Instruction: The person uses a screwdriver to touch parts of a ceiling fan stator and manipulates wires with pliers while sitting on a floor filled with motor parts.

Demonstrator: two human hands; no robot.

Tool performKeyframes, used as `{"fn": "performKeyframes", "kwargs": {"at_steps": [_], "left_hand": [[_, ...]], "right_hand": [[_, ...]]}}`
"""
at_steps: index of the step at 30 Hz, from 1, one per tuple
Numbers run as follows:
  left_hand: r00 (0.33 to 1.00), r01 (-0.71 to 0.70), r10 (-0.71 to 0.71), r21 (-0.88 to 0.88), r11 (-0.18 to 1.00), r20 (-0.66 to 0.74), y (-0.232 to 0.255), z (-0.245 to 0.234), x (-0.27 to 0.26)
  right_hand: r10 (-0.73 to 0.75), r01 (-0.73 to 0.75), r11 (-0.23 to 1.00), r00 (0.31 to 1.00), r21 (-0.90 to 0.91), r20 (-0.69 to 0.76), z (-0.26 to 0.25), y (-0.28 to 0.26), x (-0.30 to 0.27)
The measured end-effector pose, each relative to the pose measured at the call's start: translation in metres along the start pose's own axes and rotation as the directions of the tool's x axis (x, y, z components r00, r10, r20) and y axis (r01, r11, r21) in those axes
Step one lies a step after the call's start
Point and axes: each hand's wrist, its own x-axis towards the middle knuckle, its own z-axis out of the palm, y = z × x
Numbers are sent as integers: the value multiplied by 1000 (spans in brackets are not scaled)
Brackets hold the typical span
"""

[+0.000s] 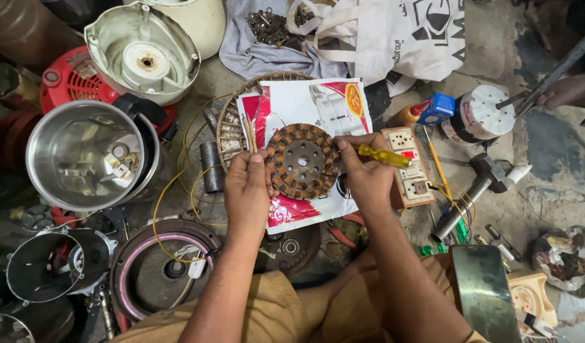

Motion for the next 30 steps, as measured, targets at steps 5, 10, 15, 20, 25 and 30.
{"fn": "performKeyframes", "kwargs": {"at_steps": [5,10,15,20,25,30], "left_hand": [[1000,8,-8,15,1000,0,2,0,0],[1000,13,-13,27,1000,-5,3,1,0],[1000,11,-10,49,999,-11,4,2,0],[1000,14,-14,21,1000,-5,2,1,1],[1000,1,-1,45,999,-3,0,0,1],[1000,-13,13,30,999,4,-2,1,2]], "right_hand": [[17,-18,997,1000,-70,-10,0,-8,-2],[36,-37,997,999,-70,-16,2,-5,0],[12,-12,999,1000,-37,15,-2,-3,4],[-9,10,1000,999,-28,39,-3,-4,1],[-21,26,996,998,-89,53,-7,0,0],[-7,11,998,997,-58,77,-9,-4,2]]}}
